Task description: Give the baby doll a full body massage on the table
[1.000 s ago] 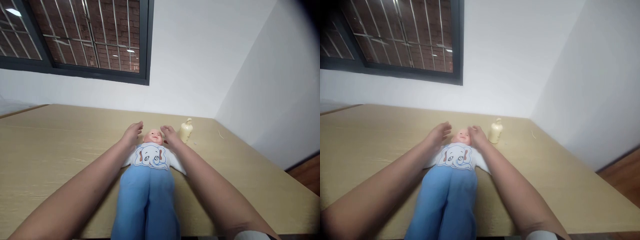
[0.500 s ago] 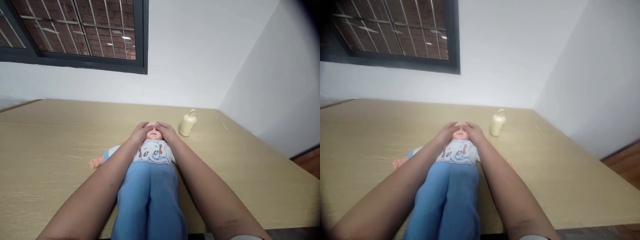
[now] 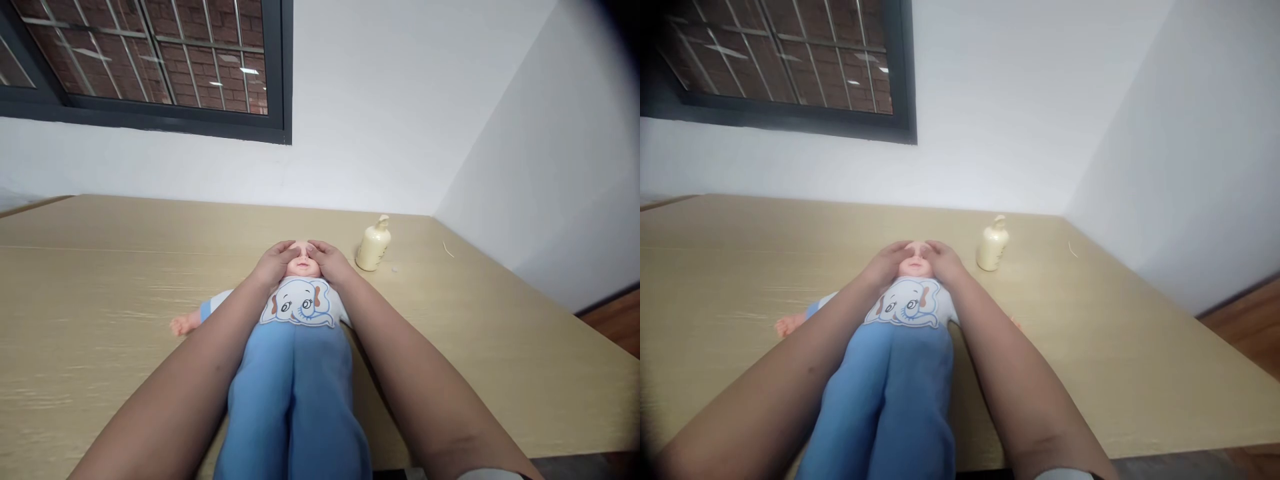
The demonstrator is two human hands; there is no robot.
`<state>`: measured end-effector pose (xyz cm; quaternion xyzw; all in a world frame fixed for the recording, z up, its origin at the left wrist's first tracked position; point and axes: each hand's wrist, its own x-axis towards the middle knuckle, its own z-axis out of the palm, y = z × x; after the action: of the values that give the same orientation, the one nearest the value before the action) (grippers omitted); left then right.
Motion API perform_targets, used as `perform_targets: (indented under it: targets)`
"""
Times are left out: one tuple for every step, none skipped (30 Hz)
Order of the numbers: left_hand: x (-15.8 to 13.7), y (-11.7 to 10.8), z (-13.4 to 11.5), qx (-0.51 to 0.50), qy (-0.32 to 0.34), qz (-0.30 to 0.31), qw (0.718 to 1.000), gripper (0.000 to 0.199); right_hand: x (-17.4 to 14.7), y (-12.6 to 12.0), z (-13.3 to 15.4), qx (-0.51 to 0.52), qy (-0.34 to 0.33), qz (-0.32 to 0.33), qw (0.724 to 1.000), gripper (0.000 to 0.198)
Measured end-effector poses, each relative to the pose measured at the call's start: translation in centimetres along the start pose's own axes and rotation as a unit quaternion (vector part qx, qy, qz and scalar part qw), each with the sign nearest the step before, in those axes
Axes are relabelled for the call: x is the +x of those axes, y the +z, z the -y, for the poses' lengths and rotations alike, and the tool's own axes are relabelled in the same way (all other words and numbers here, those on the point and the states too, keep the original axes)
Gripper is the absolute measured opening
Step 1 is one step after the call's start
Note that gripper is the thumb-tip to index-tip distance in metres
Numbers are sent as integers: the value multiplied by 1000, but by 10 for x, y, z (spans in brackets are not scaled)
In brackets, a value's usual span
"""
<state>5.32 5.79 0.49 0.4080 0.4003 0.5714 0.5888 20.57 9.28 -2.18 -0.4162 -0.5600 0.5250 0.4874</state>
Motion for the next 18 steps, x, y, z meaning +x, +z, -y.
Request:
perform_targets:
  targets:
    - [1, -1, 1, -6, -2, 3, 1000, 40, -1, 0, 1, 15, 7, 2, 1000, 45]
    - [1, -3, 1, -12, -5, 7, 1000, 41, -3, 0, 3, 34, 14, 3, 999, 44]
    - [2, -5, 2, -17, -9, 10, 1000, 42, -5, 0, 5, 54, 19, 5, 998, 43]
    - [3, -7, 2, -22, -12, 14, 1000, 44, -7, 0, 7, 71, 23, 11, 997, 42]
    - [4, -9, 3, -27, -16, 17, 999, 45, -9, 0, 9, 83, 26, 17, 996, 42]
    - [4, -11, 3, -30, -20, 20, 999, 46, -12, -1, 12, 87, 30, 21, 996, 42]
    - [5, -13, 4, -35, -24, 24, 999, 47, -14, -1, 15, 83, 36, 25, 996, 42]
    - [6, -14, 4, -42, -30, 27, 998, 48, -17, -3, 18, 73, 46, 27, 996, 43]
    - [7, -16, 5, -49, -36, 30, 998, 49, -19, -4, 21, 60, 58, 28, 996, 44]
    - [7, -17, 5, -56, -41, 31, 997, 49, -21, -6, 24, 48, 71, 31, 996, 45]
    - [7, -18, 5, -62, -45, 32, 997, 49, -23, -8, 26, 41, 81, 35, 995, 46]
    - [8, -18, 6, -66, -48, 31, 996, 48, -24, -10, 28, 40, 88, 43, 994, 47]
    - [8, -19, 6, -67, -47, 29, 996, 46, -25, -11, 29, 46, 91, 54, 993, 48]
    - [7, -19, 6, -65, -45, 26, 997, 45, -26, -13, 29, 55, 91, 67, 992, 50]
    - [7, -19, 6, -62, -43, 24, 997, 44, -26, -14, 29, 65, 90, 78, 991, 52]
    - [6, -19, 6, -59, -40, 23, 997, 43, -26, -15, 27, 73, 90, 85, 990, 54]
    - [5, -18, 6, -54, -37, 21, 998, 43, -25, -15, 26, 77, 90, 87, 989, 55]
    - [4, -17, 6, -48, -33, 20, 998, 42, -24, -15, 24, 77, 89, 84, 990, 56]
